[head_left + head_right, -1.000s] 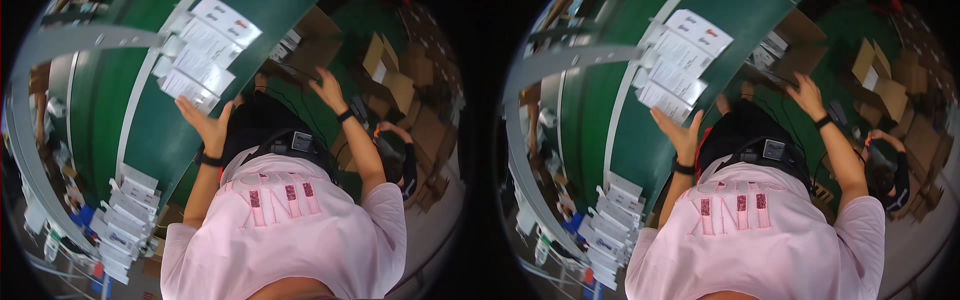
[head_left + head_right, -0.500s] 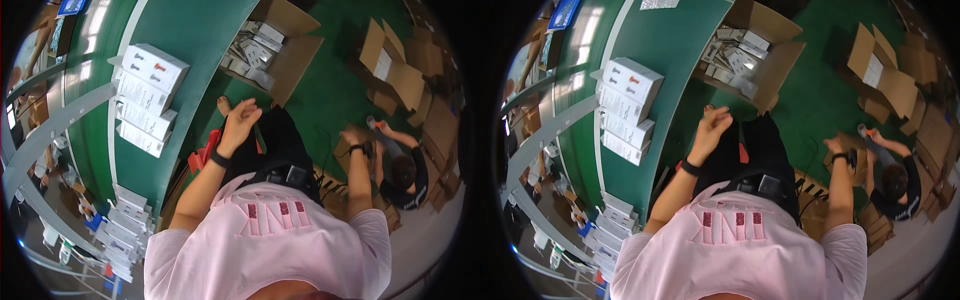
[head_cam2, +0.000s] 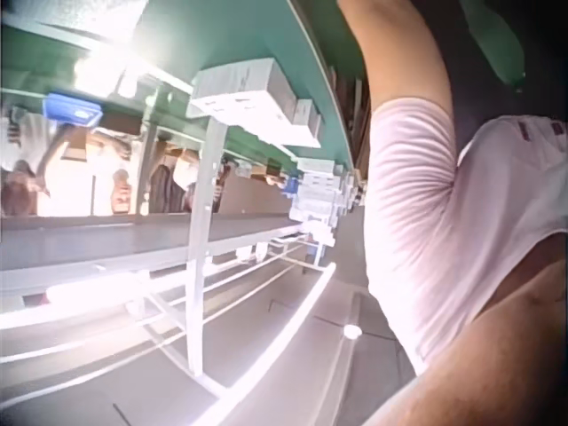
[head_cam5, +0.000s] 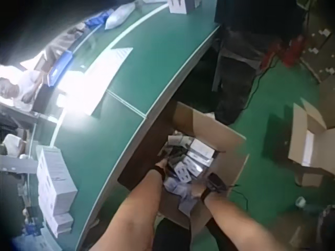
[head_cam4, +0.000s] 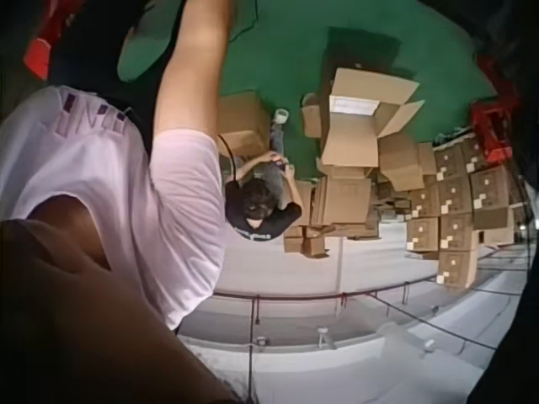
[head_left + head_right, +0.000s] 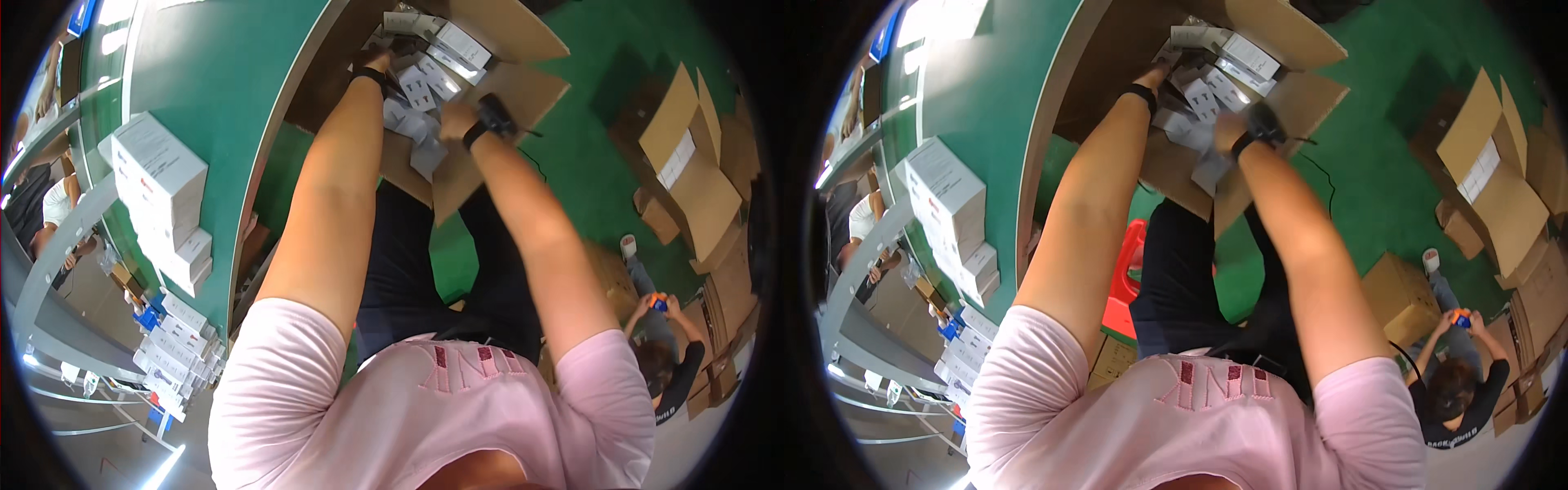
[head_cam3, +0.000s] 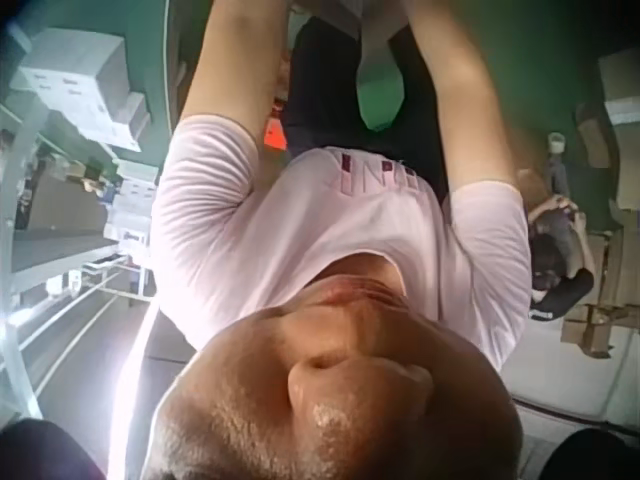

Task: Packaging small electronic devices with manuals into white boxes and organizing them on an assembly line.

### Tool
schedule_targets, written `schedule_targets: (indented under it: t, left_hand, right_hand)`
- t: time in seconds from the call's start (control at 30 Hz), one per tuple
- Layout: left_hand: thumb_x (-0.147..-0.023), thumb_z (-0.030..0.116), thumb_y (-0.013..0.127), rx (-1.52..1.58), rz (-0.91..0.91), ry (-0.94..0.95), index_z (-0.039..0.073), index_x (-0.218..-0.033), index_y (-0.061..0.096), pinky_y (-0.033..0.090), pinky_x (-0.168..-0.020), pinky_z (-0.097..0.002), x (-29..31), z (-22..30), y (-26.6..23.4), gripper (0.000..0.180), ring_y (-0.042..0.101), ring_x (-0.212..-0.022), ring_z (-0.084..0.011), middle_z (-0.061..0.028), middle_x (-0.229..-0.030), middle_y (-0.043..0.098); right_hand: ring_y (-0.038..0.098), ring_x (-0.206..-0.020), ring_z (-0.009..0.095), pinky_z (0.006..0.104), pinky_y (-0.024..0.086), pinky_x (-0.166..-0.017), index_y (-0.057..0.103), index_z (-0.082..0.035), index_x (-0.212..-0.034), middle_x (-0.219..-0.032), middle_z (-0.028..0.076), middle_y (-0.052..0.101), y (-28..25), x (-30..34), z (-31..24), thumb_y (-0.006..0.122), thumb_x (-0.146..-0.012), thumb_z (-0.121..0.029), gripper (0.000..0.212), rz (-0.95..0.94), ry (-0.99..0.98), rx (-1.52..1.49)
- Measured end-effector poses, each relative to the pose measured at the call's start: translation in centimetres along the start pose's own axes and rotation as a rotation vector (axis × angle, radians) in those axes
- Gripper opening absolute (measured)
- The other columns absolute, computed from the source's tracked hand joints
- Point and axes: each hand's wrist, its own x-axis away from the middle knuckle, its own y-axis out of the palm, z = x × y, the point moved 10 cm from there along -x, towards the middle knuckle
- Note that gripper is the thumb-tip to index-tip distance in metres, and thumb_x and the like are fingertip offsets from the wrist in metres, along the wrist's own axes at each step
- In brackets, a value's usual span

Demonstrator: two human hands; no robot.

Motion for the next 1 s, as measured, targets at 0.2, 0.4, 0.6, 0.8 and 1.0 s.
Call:
schedule_targets:
  t: [0.2, 0.4, 0.6, 0.8, 1.0]
  left_hand:
    - [-0.089, 0.039, 0.047, -0.156, 0.0, 0.246, 0.004, -0.132, 0.051, 0.042, -0.098, -0.0421, -17.0, -1.1, 10.2, 0.056, 0.055, -0.118, -0.0342, -0.02, -0.134, 0.052]
    - [-0.086, 0.035, 0.054, 0.038, -0.041, 0.077, 0.004, -0.131, 0.052, 0.046, -0.095, -0.0406, -28.2, -14.8, 17.5, 0.055, 0.055, -0.118, -0.035, -0.0219, -0.129, 0.055]
    - [-0.084, 0.029, 0.058, -0.427, -0.177, 0.23, -0.001, -0.114, 0.063, 0.05, -0.09, -0.0392, -8.3, -5.5, 21.3, 0.042, 0.06, -0.112, -0.0359, -0.023, -0.117, 0.062]
    - [-0.088, 0.011, 0.054, 0.05, 0.148, 0.554, 0.003, -0.108, 0.066, 0.05, -0.078, -0.047, 22.1, 12.9, -3.3, 0.025, 0.061, -0.093, -0.0444, -0.0288, -0.093, 0.063]
    - [-0.086, -0.004, 0.052, 0.234, 0.171, 0.845, 0.001, -0.119, 0.059, 0.05, -0.08, -0.0354, 44.5, 16.5, -17.4, 0.034, 0.064, -0.096, -0.0387, -0.0252, -0.098, 0.064]
  right_hand:
    - [0.067, -0.091, 0.035, 0.046, 0.054, -0.076, 0.067, -0.008, -0.109, -0.097, 0.017, 0.069, 9.2, -6.1, 4.7, 0.057, -0.081, -0.016, 0.031, 0.459, 0.171, 0.111]
    - [0.067, -0.079, 0.032, 0.045, 0.053, -0.065, 0.067, -0.007, -0.082, -0.084, 0.015, 0.068, -2.1, -2.9, 1.9, 0.053, -0.081, -0.013, 0.015, 0.438, 0.051, -0.017]
    - [0.063, -0.081, 0.041, 0.0465, 0.05, -0.074, 0.062, 0.005, -0.095, -0.085, 0.025, 0.064, -12.8, 10.5, 12.6, 0.054, -0.084, -0.01, 0.02, 0.484, 0.303, -0.181]
    - [0.052, -0.067, 0.011, 0.0282, 0.046, -0.064, 0.06, 0.003, -0.118, -0.078, 0.006, 0.062, -28.4, 26.5, 8.2, 0.057, -0.091, -0.011, 0.03, 0.78, 0.288, -0.625]
    - [0.036, -0.061, 0.004, 0.0213, 0.029, -0.052, 0.067, 0.0, -0.109, -0.067, -0.004, 0.048, -41.3, 40.4, -2.3, 0.064, -0.091, -0.018, 0.026, 1.098, 0.135, -0.535]
